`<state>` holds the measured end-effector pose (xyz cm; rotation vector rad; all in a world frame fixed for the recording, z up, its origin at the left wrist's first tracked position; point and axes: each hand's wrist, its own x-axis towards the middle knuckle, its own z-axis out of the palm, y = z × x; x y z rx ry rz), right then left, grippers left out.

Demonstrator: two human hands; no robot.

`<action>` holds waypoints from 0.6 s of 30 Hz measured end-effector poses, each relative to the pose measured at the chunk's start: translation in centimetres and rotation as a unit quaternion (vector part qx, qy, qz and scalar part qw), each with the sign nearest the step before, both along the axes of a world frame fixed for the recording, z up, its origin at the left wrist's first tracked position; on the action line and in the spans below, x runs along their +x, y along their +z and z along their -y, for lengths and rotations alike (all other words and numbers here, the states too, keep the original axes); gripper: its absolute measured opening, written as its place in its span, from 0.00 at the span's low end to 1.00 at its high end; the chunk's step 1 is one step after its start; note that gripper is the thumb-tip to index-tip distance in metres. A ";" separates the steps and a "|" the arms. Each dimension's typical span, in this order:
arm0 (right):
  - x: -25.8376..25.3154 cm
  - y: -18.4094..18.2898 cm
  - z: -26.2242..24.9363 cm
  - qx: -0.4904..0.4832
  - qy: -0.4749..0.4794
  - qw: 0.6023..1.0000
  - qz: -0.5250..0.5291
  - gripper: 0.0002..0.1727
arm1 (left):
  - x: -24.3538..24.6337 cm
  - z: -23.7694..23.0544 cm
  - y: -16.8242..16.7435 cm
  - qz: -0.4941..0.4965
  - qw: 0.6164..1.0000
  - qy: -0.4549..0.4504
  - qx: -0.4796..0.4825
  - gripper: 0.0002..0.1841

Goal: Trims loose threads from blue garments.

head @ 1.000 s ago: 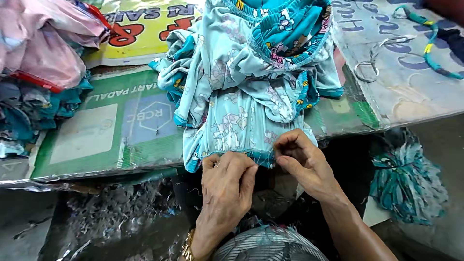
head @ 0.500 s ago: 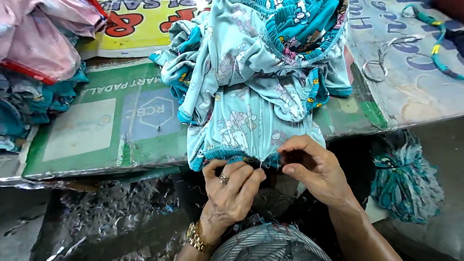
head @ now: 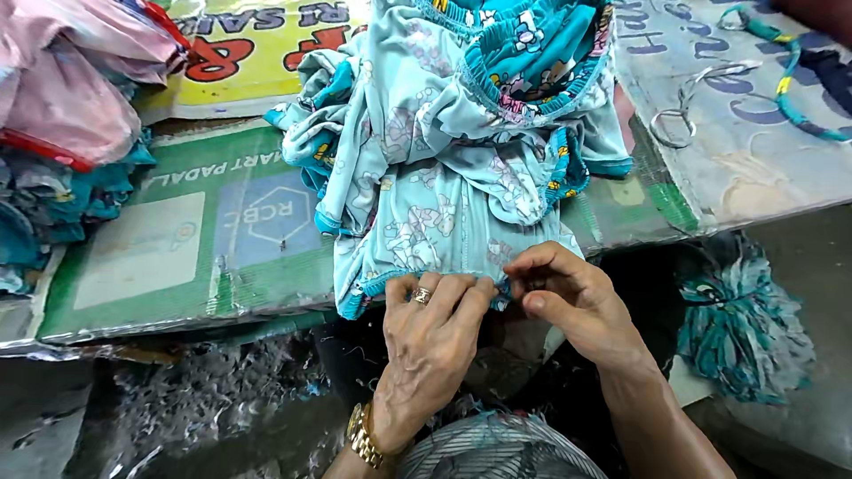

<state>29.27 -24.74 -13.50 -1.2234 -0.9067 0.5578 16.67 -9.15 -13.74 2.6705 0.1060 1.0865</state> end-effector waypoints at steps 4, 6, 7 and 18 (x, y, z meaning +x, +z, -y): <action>-0.8 0.2 0.3 -0.052 -0.027 0.995 0.083 0.16 | -1.0 0.2 -0.4 -0.016 1.000 0.002 -0.010 0.08; -1.1 0.1 0.4 -0.072 -0.042 0.990 0.110 0.16 | -1.4 0.3 -0.4 -0.019 0.999 0.001 -0.046 0.09; -1.2 0.1 0.5 -0.082 -0.053 0.988 0.120 0.16 | -1.5 0.3 -0.4 -0.016 0.997 -0.002 -0.073 0.09; -2.5 -0.8 0.2 -0.102 -0.210 0.893 0.384 0.12 | -1.6 1.7 -0.4 0.042 0.999 0.017 -0.011 0.06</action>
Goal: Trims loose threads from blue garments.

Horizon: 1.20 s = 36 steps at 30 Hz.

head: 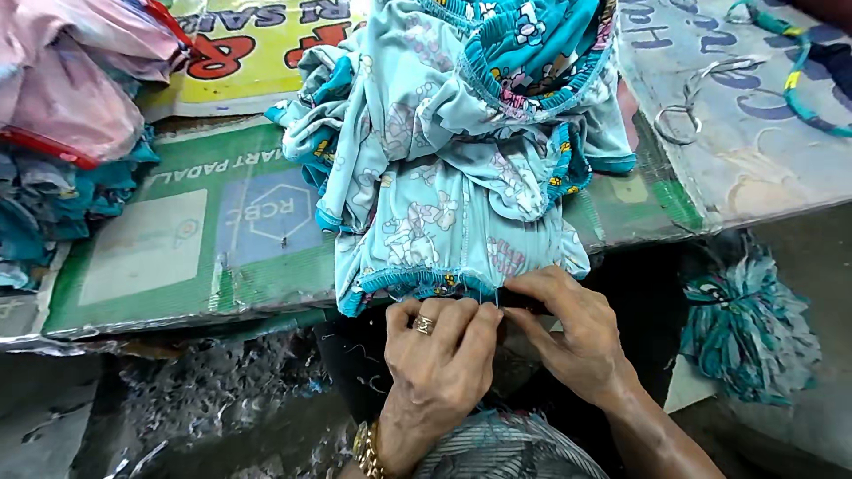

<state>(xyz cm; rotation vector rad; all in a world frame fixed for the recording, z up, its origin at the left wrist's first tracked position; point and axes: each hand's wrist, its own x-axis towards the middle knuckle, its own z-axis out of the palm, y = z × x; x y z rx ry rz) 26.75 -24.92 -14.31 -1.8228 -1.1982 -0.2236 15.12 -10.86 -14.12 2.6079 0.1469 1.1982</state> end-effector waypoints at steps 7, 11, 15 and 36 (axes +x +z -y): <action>0.1 -0.3 -0.4 0.020 -0.003 0.999 0.034 0.09 | 0.1 0.5 0.2 -0.010 0.999 -0.009 0.047 0.06; 0.4 -0.8 -0.6 0.024 0.002 0.999 0.023 0.08 | 0.0 0.7 -0.1 0.001 0.999 -0.046 0.015 0.06; 0.6 1.2 0.9 0.045 0.054 0.987 -0.144 0.12 | -0.1 0.0 0.8 0.020 0.999 -0.011 -0.044 0.12; 1.1 1.0 -0.8 -0.003 0.098 0.984 -0.150 0.13 | -0.2 -2.1 0.4 -0.055 0.982 -0.018 -0.182 0.10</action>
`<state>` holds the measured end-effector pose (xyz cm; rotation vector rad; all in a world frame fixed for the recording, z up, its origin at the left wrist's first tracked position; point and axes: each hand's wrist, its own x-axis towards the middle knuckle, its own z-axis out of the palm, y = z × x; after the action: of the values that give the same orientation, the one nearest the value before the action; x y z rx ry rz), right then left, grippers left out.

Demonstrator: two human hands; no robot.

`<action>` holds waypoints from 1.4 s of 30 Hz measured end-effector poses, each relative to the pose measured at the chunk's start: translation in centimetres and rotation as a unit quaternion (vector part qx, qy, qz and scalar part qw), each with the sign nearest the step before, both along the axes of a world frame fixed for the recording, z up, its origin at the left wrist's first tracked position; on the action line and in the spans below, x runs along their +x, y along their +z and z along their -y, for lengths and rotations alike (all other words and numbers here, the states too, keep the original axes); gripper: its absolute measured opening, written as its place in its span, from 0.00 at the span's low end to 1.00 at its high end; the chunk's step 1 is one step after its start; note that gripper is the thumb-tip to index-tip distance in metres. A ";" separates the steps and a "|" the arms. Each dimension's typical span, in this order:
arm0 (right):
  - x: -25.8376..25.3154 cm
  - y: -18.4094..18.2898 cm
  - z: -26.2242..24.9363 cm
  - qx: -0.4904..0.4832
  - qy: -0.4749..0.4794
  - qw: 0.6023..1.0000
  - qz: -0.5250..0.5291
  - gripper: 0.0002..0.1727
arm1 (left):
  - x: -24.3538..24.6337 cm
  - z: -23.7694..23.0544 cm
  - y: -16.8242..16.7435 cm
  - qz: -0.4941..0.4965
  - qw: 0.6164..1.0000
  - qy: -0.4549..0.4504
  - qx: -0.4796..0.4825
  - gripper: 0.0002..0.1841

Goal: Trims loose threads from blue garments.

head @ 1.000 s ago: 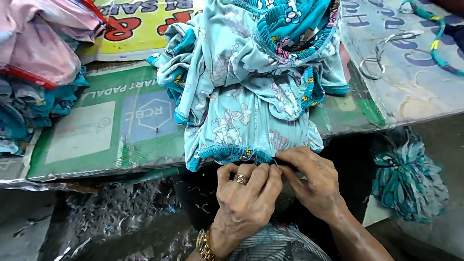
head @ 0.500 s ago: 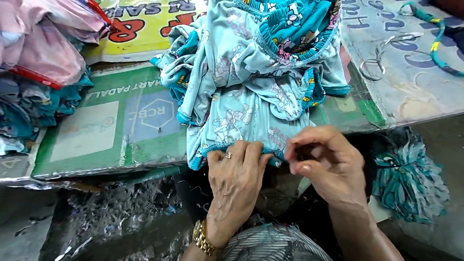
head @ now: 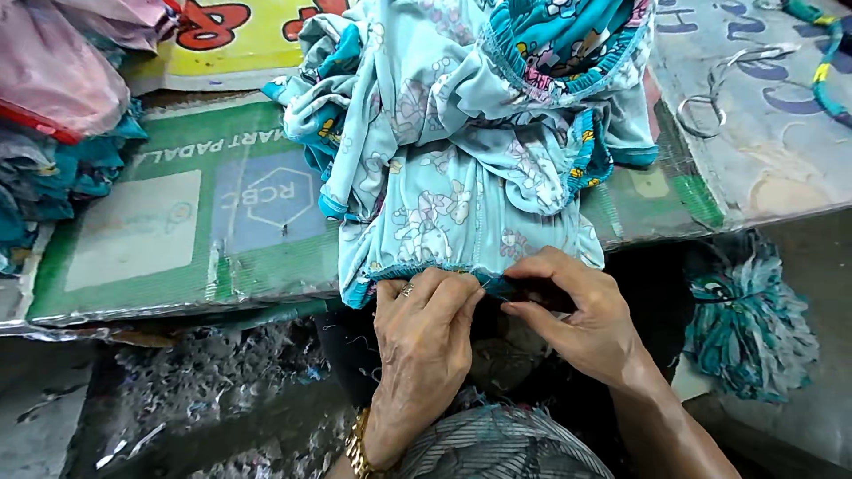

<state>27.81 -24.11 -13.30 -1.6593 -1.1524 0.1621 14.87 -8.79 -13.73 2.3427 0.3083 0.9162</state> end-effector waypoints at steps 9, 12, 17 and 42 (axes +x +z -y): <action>-1.3 -0.3 -0.9 -0.036 -0.101 0.976 0.189 0.10 | -0.1 1.4 -0.3 0.005 0.997 -0.001 0.073 0.10; -1.3 -0.6 -1.1 -0.033 -0.111 0.972 0.205 0.09 | 0.0 1.7 -0.7 0.004 0.995 -0.009 0.094 0.09; -0.8 0.8 0.1 -0.019 -0.073 0.995 0.073 0.11 | -1.0 1.4 -0.1 0.059 0.995 -0.023 0.078 0.09; -0.2 0.7 -1.4 -0.019 -0.054 0.966 0.252 0.10 | -1.0 0.5 -0.2 0.085 0.992 0.029 0.086 0.07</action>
<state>27.63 -22.70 -12.59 -1.8498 -1.4317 -0.3308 13.83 -9.33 -13.95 2.4006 0.2359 1.2049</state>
